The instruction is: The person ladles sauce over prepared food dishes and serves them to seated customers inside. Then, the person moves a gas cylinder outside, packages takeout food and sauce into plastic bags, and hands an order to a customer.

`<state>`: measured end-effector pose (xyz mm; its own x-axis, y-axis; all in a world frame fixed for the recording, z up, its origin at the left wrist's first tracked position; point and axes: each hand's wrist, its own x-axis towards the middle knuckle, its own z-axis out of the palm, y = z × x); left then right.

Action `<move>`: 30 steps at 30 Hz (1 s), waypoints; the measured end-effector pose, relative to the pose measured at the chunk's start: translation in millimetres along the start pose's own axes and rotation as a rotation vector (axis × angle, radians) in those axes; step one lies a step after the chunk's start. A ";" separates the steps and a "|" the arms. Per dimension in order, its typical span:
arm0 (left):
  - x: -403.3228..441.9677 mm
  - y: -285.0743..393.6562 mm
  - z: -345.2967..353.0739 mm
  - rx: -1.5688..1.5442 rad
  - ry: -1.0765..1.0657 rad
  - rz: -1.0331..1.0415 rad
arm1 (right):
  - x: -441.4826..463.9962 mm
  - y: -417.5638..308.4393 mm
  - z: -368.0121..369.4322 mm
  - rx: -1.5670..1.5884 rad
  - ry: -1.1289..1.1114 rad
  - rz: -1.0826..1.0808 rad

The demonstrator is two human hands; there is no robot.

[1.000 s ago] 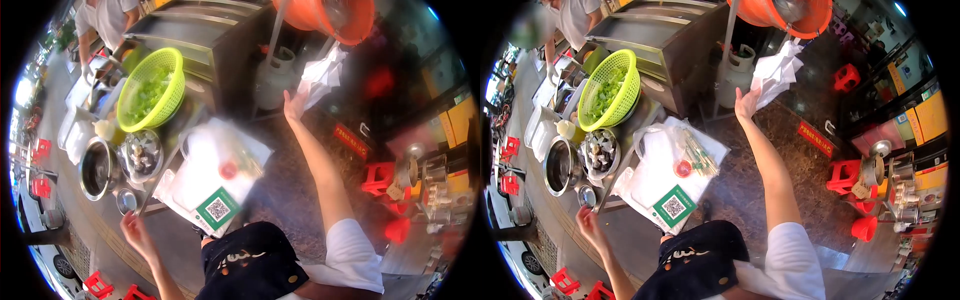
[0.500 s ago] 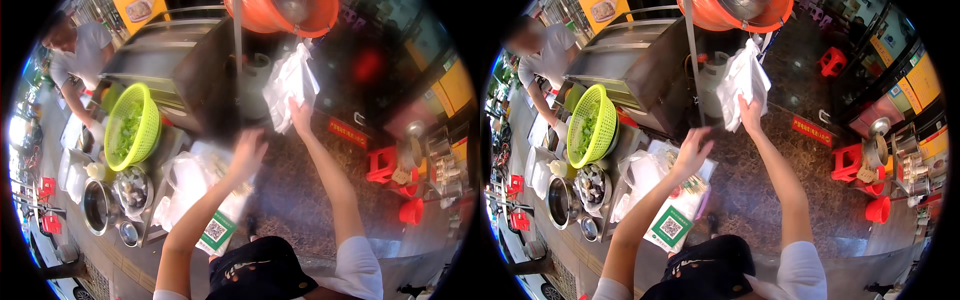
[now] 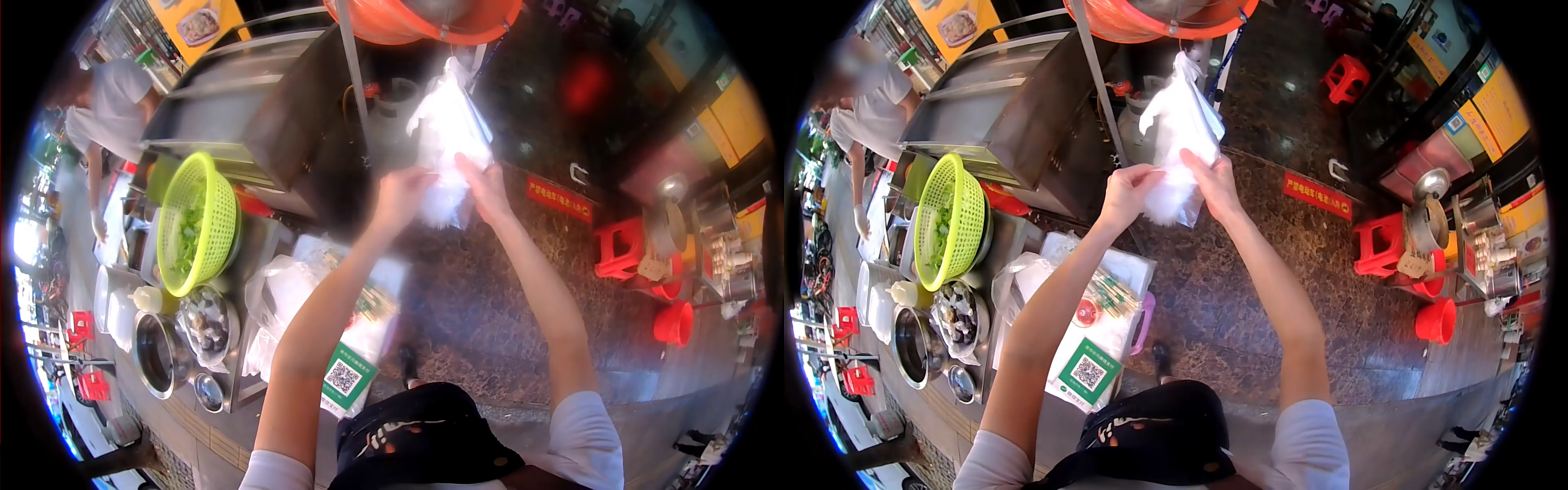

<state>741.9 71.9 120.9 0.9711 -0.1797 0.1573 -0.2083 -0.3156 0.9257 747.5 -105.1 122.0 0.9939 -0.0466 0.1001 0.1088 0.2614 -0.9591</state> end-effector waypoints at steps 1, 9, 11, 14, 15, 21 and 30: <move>2.7 -7.1 -0.9 -0.034 -0.010 0.030 | 1.8 -0.9 -3.3 -0.035 -0.011 0.013; -2.1 -9.7 -20.1 -0.234 -0.172 -0.021 | -4.7 -7.3 -4.0 -0.160 0.006 -0.122; 0.1 -12.0 -22.1 -0.352 -0.091 -0.105 | -9.2 -8.7 -4.0 -0.156 0.028 -0.104; -5.5 -2.2 -29.2 -0.440 0.091 -0.167 | -4.9 10.1 -21.3 -0.300 0.072 -0.217; -8.3 0.8 -33.3 -0.363 0.154 -0.103 | -2.4 20.6 -31.1 -0.430 0.098 -0.298; -69.1 -2.3 -37.2 0.706 0.113 0.772 | -79.6 37.2 1.8 -0.346 0.140 -0.192; -265.8 1.2 -33.2 0.169 0.052 -0.088 | -160.3 47.2 99.9 -0.260 -0.443 0.365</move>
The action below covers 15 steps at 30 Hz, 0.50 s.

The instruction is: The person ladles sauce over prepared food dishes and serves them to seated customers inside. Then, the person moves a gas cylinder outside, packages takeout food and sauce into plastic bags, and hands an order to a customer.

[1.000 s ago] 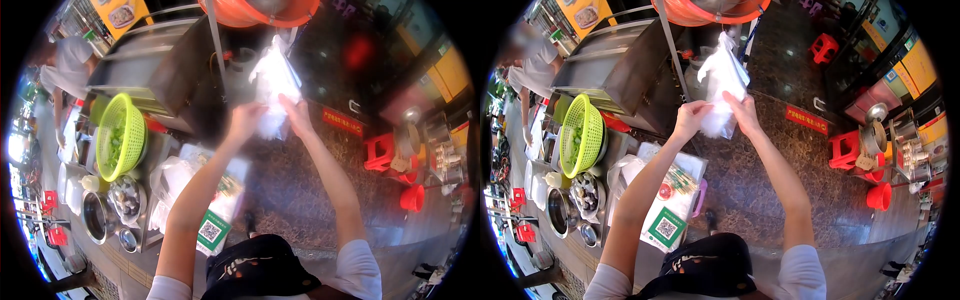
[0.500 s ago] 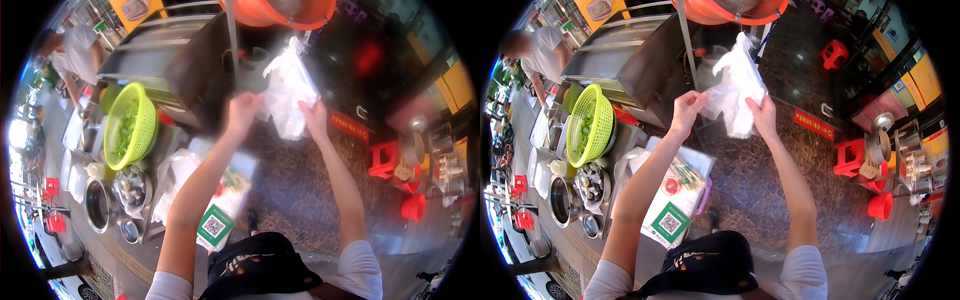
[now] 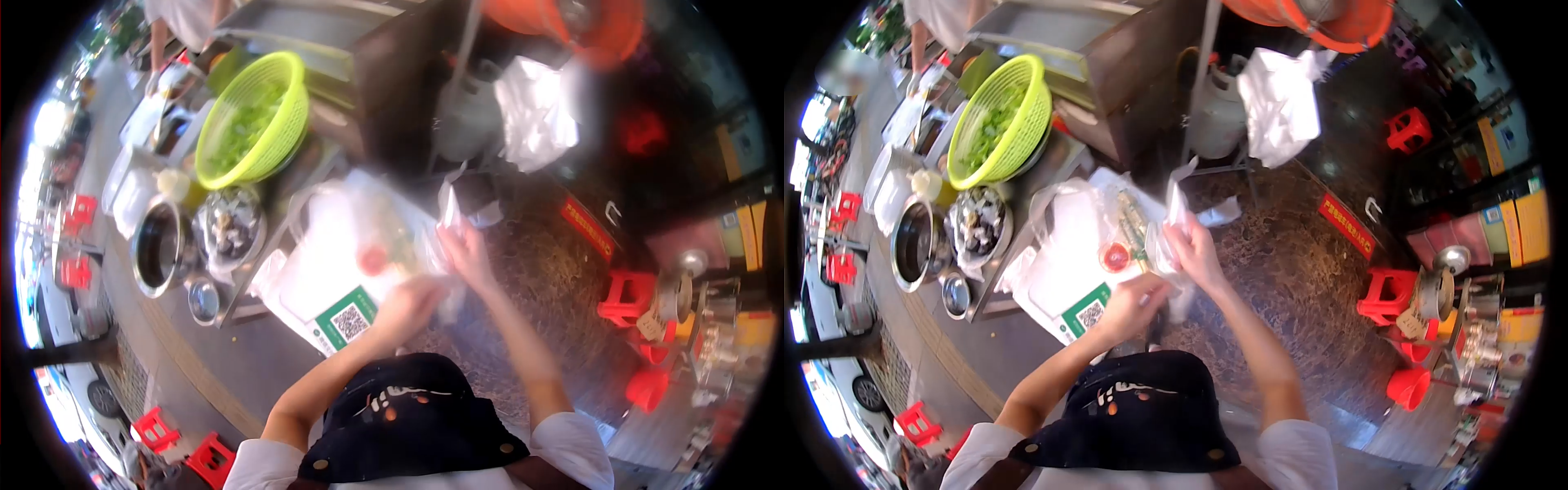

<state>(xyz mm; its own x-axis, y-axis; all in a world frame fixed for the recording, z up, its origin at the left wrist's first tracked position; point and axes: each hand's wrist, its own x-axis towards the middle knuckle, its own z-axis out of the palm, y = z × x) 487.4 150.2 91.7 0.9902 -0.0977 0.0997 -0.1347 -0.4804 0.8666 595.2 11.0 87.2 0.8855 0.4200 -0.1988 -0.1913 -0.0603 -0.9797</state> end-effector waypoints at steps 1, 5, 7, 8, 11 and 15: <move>-12.1 1.9 -19.1 -0.091 0.178 -0.073 | -10.8 -12.1 12.7 -0.124 -0.090 0.055; -35.9 -15.4 -96.2 -0.034 0.355 -0.019 | -31.3 11.1 52.0 -0.135 -0.476 -0.229; -52.7 -36.6 -109.9 -0.505 0.123 -0.190 | -28.4 -12.1 62.8 -0.214 -0.565 0.040; -64.0 -44.4 -113.5 -0.653 0.015 -0.358 | -23.5 -22.1 69.4 -0.264 -0.597 0.171; -107.3 -65.0 -120.2 -0.735 0.082 -0.508 | -17.0 -31.9 102.7 -0.542 -0.560 -0.100; -151.1 -83.8 -129.3 -1.169 0.316 -0.482 | -19.8 -33.7 150.5 -0.733 -0.631 -0.197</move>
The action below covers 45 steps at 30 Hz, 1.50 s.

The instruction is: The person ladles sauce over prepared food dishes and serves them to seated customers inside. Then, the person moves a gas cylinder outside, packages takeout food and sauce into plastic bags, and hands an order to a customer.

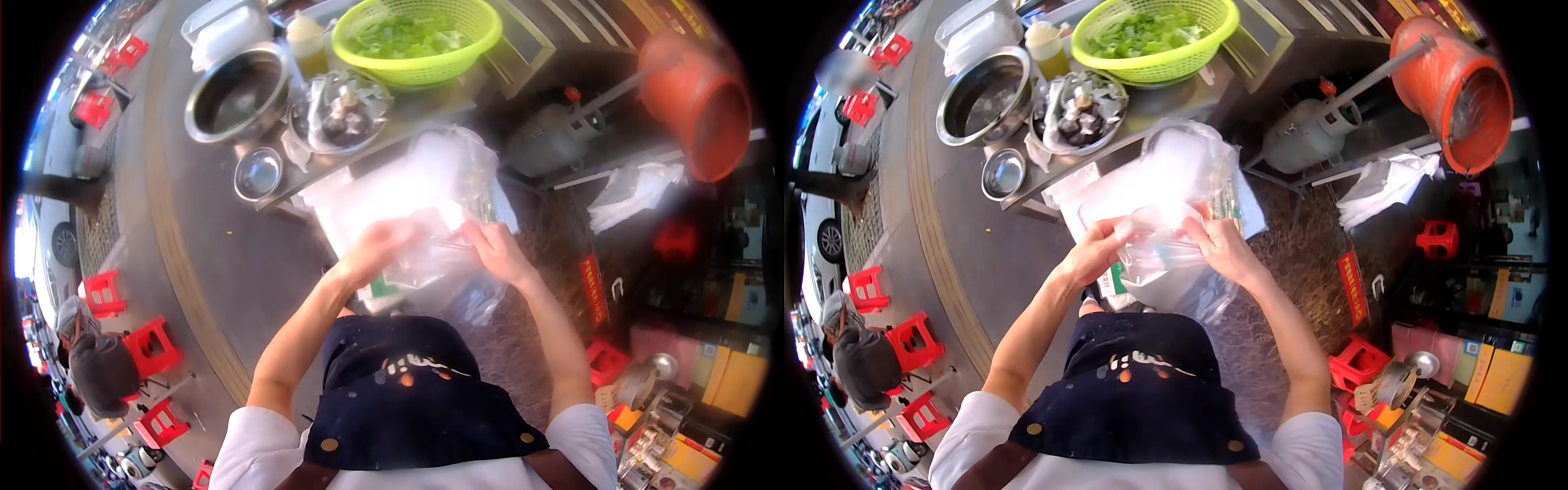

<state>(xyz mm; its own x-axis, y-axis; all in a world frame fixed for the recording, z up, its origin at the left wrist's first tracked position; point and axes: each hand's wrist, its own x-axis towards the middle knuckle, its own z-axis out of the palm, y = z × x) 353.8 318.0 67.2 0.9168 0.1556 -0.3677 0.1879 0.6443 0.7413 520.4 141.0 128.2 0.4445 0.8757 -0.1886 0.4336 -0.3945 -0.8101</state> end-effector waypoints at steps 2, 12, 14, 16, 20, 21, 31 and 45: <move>-11.5 2.7 -23.8 0.301 -0.087 -0.033 | 15.4 -14.2 11.6 -0.113 -0.028 -0.052; -49.7 2.0 -73.0 0.152 0.130 -0.037 | 56.0 -63.8 99.3 -0.637 0.397 -0.262; -53.2 -10.6 -81.6 -0.008 0.156 0.020 | 39.9 -74.5 130.3 -0.498 0.508 -0.274; -65.4 -8.7 -80.1 -0.109 0.167 0.009 | 22.9 -98.0 158.7 -0.262 0.105 0.141; -81.6 -45.4 -104.7 -0.114 0.419 0.005 | 11.2 -80.7 206.5 0.430 0.190 0.196; -80.0 -82.1 -126.4 -0.016 0.551 0.009 | 8.3 -77.6 210.4 0.587 0.191 0.247; -99.6 -41.1 -128.1 0.869 0.269 0.324 | 4.9 -97.8 160.6 1.442 0.099 0.427; -93.1 -74.9 -183.6 0.729 0.083 -0.323 | -45.2 8.9 131.7 1.350 0.125 0.620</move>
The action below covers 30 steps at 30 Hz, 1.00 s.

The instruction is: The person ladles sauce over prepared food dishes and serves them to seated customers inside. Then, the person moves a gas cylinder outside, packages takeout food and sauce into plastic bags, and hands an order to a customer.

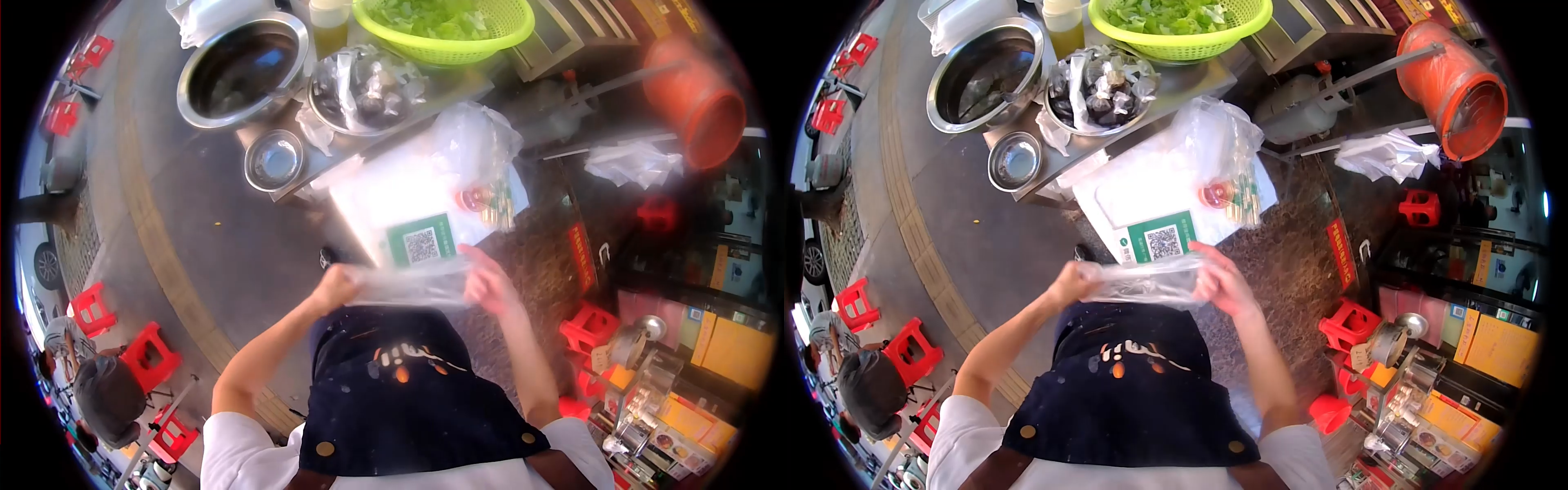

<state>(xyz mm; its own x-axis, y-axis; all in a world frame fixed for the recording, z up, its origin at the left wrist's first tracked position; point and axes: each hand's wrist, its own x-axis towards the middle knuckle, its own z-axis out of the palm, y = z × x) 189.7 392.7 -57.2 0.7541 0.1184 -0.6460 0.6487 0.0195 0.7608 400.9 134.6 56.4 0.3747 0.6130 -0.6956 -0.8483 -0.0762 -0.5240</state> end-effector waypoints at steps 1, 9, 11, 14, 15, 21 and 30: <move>19.1 -25.6 -5.0 -0.175 0.131 -0.033 | -8.8 1.2 -6.0 -0.054 -0.176 0.065; 108.8 -7.7 50.9 0.614 0.427 0.325 | 70.0 96.9 -111.3 -0.552 0.702 -0.048; 137.2 -23.7 60.5 0.741 0.476 0.354 | 102.5 111.9 -139.6 -0.572 0.713 -0.060; 142.0 -22.7 61.5 0.857 0.448 0.405 | 118.8 110.6 -137.8 -0.708 0.725 -0.137; 140.7 -26.6 62.6 0.839 0.428 0.387 | 118.9 108.7 -131.3 -0.770 0.725 -0.171; 118.7 -38.3 80.2 0.698 0.353 0.224 | 111.1 112.2 -138.5 -0.787 0.690 -0.144; 104.3 -28.6 66.2 0.465 0.335 0.114 | 77.1 91.1 -116.0 -1.434 0.826 -0.132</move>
<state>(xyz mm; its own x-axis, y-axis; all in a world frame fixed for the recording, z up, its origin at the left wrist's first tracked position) 256.6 338.8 -150.4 0.7971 0.4032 -0.4495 0.5997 -0.4406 0.6680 395.9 83.7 -102.0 0.8928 0.1546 -0.4232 0.0394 -0.9624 -0.2686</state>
